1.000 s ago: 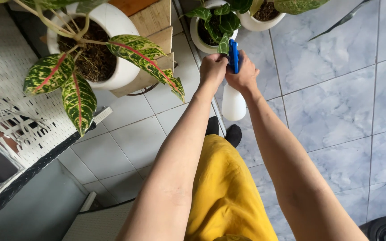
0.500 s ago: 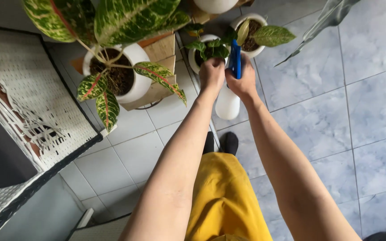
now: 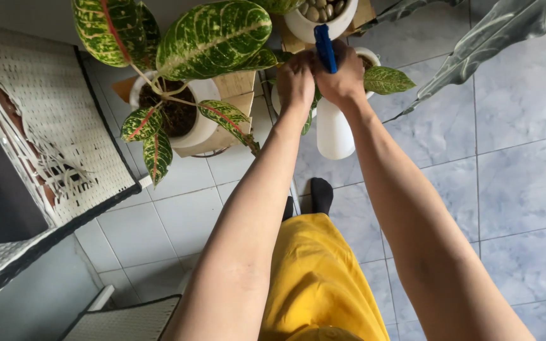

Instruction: Watering indoor potted plants using a spray bottle.

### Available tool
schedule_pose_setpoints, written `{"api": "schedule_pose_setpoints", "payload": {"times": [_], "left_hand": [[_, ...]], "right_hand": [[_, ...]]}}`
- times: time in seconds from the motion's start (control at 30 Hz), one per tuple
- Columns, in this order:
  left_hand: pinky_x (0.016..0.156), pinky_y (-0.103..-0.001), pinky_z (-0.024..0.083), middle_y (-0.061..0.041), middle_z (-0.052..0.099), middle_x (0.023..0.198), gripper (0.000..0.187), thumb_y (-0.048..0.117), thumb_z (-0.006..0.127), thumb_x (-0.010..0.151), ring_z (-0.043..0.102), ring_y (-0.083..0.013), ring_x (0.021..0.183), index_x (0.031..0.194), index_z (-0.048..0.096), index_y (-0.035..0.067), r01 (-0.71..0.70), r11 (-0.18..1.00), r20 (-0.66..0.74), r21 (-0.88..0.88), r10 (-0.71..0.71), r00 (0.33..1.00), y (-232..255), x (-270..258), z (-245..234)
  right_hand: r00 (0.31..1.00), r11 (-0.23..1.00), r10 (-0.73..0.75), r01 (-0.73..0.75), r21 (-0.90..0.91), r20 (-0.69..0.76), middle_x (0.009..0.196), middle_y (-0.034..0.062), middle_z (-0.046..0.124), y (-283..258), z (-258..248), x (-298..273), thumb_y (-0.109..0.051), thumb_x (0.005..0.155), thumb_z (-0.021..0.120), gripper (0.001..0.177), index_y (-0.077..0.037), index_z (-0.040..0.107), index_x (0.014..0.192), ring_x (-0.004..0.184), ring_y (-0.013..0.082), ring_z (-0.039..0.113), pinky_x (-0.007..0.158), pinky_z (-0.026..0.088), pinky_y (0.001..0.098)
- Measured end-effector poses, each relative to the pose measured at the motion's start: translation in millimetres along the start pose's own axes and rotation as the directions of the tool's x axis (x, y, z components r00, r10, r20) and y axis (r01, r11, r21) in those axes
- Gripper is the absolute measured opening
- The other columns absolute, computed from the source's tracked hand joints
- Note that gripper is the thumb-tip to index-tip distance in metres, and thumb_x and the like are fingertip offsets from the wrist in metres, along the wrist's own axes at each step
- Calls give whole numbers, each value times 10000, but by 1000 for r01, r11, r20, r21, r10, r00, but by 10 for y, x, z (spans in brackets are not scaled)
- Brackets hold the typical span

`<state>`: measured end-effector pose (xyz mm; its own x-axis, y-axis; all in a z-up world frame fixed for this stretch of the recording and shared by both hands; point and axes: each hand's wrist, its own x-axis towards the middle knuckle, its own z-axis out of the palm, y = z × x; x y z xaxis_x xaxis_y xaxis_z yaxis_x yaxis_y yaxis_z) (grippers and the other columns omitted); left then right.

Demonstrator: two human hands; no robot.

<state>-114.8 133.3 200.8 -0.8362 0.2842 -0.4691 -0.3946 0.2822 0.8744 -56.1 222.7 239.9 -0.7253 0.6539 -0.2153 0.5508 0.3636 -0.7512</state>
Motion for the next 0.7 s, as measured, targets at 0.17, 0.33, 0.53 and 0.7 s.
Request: {"api": "schedule_pose_setpoints", "payload": {"times": [0.17,0.33,0.53,0.7], "left_hand": [[912,-342,562,-127,776,1127,316,186,520,976,743,-237,1042,1163,743,62,8,999,-47,31,-7,999,5,53,3],[936,-340,556,-150,784,1135,329,200,499,1002,755,-249,1042,1143,754,46,32,999,-35,8,-31,999,152,36,6],[869,-363,583,-144,766,1135,314,189,547,960,744,-256,1008,1152,761,62,96,989,-58,109,-90,994,591,-171,60],[808,-364,570,-150,787,1021,296,238,589,974,746,-261,925,1117,764,47,14,999,-143,-39,-19,990,1692,-622,70]], "right_hand": [[999,1000,-18,18,-1,33,967,214,734,-85,-66,55,-406,885,708,388,-93,647,1107,956,435,696,818,523,503],[1000,999,-30,30,-18,-3,942,221,724,-145,-103,145,-354,895,682,344,-63,636,1071,926,440,689,811,510,524],[996,994,64,-58,92,-65,867,202,724,-376,-338,106,-295,857,695,297,-44,646,1008,847,374,725,756,549,447],[991,959,-115,129,251,-68,894,165,724,-1213,-1231,-274,-202,845,695,304,-25,660,1090,837,294,716,750,542,385]]}}
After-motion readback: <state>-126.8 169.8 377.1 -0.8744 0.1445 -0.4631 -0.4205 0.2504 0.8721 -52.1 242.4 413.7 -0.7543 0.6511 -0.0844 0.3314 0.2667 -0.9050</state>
